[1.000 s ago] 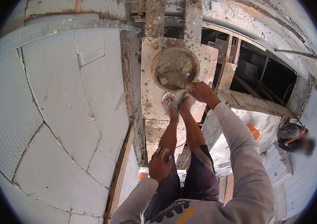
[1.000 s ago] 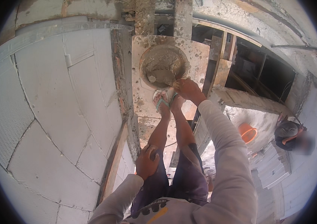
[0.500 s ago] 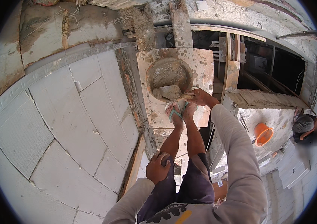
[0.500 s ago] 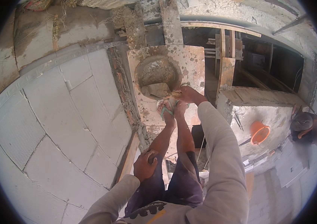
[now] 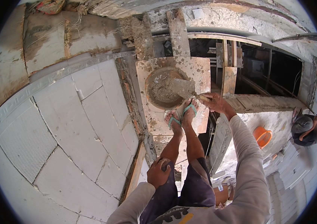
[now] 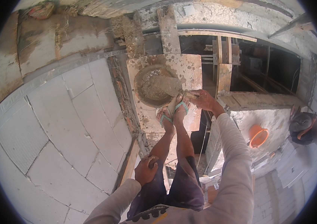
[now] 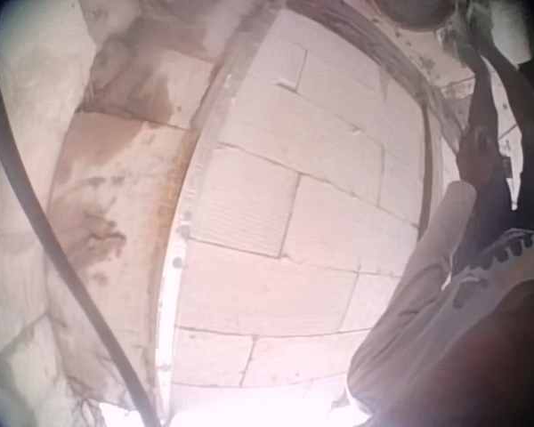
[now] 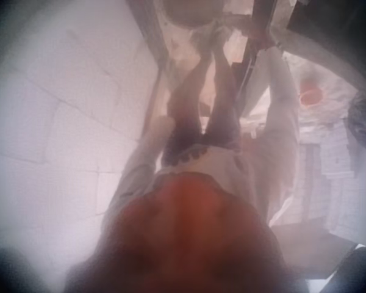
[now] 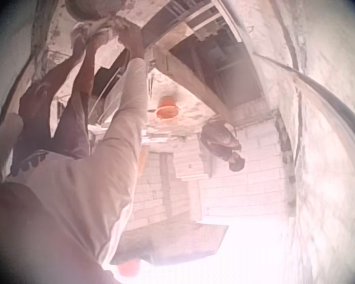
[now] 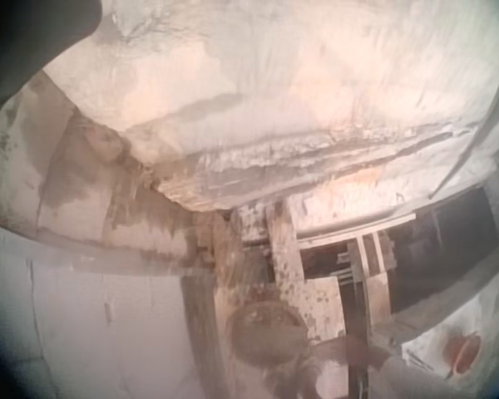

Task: The person scoops cement from a bucket and applies it to a wall using a trowel. They repeatedly smooth the surface and refill the trowel from the bucket while standing on a wooden plank.

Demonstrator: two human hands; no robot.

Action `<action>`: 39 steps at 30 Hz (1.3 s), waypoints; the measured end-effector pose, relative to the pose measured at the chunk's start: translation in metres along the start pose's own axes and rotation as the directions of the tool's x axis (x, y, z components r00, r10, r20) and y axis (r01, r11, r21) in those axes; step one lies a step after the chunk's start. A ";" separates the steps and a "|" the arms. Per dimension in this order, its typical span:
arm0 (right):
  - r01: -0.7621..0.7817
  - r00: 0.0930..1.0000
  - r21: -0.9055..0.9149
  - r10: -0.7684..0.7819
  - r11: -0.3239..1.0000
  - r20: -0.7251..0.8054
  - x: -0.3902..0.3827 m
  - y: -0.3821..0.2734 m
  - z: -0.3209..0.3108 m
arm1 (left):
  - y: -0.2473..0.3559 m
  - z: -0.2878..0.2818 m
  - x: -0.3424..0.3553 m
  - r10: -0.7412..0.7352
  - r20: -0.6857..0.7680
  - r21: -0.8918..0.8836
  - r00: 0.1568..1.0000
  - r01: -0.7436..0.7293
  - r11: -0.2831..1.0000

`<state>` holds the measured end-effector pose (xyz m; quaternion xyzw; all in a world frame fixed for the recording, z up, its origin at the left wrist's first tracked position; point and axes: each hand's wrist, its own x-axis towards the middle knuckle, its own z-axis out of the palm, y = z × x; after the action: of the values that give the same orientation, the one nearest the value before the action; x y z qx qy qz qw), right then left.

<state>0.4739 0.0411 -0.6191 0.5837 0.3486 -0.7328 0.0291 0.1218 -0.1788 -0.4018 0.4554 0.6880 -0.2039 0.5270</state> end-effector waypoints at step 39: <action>-0.036 0.980 -0.915 -0.164 0.402 -0.111 0.084 -0.064 0.156 | -0.065 0.021 -0.031 -0.030 -0.132 -0.273 0.991 -0.007 0.962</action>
<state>0.2884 0.0356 -0.6503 0.5238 0.7147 -0.3673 0.2826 0.0793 -0.2401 -0.3937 0.3873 0.7461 -0.0790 0.5358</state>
